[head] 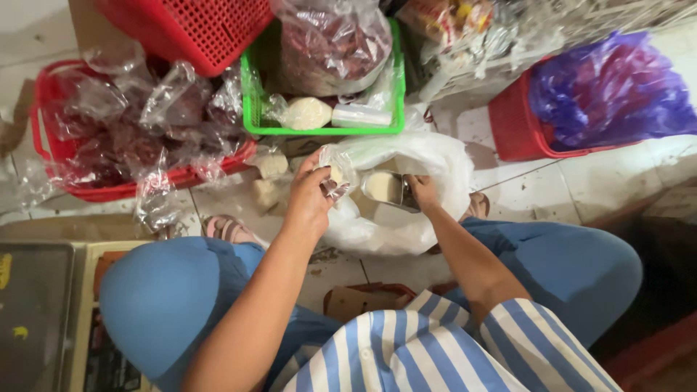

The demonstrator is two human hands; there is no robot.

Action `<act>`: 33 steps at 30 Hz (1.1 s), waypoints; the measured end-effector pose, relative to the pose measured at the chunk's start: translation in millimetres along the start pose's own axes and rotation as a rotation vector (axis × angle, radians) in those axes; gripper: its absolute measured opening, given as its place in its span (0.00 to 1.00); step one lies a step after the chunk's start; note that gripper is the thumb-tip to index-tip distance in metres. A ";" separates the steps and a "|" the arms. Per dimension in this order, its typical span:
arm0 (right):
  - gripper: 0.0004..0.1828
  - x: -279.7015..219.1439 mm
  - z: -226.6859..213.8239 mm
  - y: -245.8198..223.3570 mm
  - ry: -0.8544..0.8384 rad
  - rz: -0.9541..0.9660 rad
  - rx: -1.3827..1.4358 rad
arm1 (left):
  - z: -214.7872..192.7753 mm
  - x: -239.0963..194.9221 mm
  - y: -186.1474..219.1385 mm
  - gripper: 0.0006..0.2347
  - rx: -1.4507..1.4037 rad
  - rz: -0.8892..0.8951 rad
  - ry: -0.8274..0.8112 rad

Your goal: The person scoops white powder from a large bag into smaller plastic bags with a metal scoop and ties the bags shut.

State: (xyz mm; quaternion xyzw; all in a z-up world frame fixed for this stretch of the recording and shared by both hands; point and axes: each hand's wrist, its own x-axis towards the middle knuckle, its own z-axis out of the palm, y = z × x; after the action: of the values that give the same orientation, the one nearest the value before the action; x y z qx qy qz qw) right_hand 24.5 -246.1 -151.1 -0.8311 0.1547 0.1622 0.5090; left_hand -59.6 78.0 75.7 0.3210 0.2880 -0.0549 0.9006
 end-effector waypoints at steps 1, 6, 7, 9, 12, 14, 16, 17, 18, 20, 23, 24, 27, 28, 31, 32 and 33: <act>0.21 -1.6 -11.0 -5.3 -0.032 -0.036 0.000 | -0.1 4.1 -4.2 0.20 0.028 -0.004 0.016; 0.19 0.8 -63.6 -58.7 -0.125 -0.239 -0.054 | 1.9 31.1 -21.2 0.19 0.081 -0.072 0.014; 0.17 -2.6 -78.1 -75.3 -0.131 -0.270 -0.062 | 2.5 35.6 -26.0 0.19 0.086 -0.078 0.005; 0.15 -13.8 -101.7 -114.7 -0.151 -0.368 -0.133 | 2.2 42.7 -35.7 0.19 0.105 -0.081 -0.008; 0.18 -43.5 -125.5 -185.7 -0.167 -0.568 -0.375 | 7.2 52.9 -44.5 0.19 0.133 -0.073 -0.041; 0.21 -77.1 -121.3 -228.2 -0.162 -0.669 -0.611 | 10.8 51.8 -54.0 0.21 0.127 -0.088 -0.070; 0.19 -115.2 -106.4 -267.8 -0.069 -0.851 -0.822 | 18.6 51.0 -58.5 0.21 0.140 -0.130 -0.077; 0.18 -134.7 -96.5 -283.8 -0.021 -0.935 -0.926 | 20.9 48.7 -60.8 0.21 0.149 -0.156 -0.077; 0.18 -150.6 -86.2 -300.2 -0.004 -0.931 -1.044 | 22.7 47.3 -61.5 0.22 0.175 -0.149 -0.083; 0.20 -177.5 -64.9 -327.3 0.029 -0.911 -1.272 | 24.0 45.0 -60.7 0.24 0.232 -0.138 -0.092; 0.16 -201.2 -44.6 -353.3 0.001 -0.888 -1.491 | 29.3 47.0 -62.5 0.24 0.122 -0.189 -0.118; 0.13 -204.3 -36.2 -357.4 -0.002 -0.893 -1.547 | 28.9 46.6 -64.1 0.23 0.105 -0.186 -0.129; 0.07 -204.6 -17.9 -366.5 -0.002 -0.883 -1.676 | 28.6 47.7 -63.6 0.23 0.074 -0.183 -0.152; 0.07 -203.4 -13.6 -368.7 0.000 -0.866 -1.691 | 27.9 49.4 -61.7 0.23 0.074 -0.186 -0.149; 0.06 -197.9 -14.6 -366.4 0.028 -0.868 -1.685 | 23.9 54.0 -62.1 0.23 0.042 -0.163 -0.170; 0.06 -194.8 -17.7 -364.9 0.041 -0.877 -1.674 | 22.6 54.9 -61.5 0.23 0.026 -0.150 -0.180; 0.07 -190.1 -24.6 -364.3 0.079 -0.877 -1.637 | 22.9 56.4 -58.8 0.23 0.027 -0.157 -0.160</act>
State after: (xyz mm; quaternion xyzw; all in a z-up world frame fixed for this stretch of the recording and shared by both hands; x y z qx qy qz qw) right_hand 10.1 -92.5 230.6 -0.9203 -0.3189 -0.0143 -0.2260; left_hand -18.5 22.6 26.7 0.3042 0.2387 -0.1544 0.9092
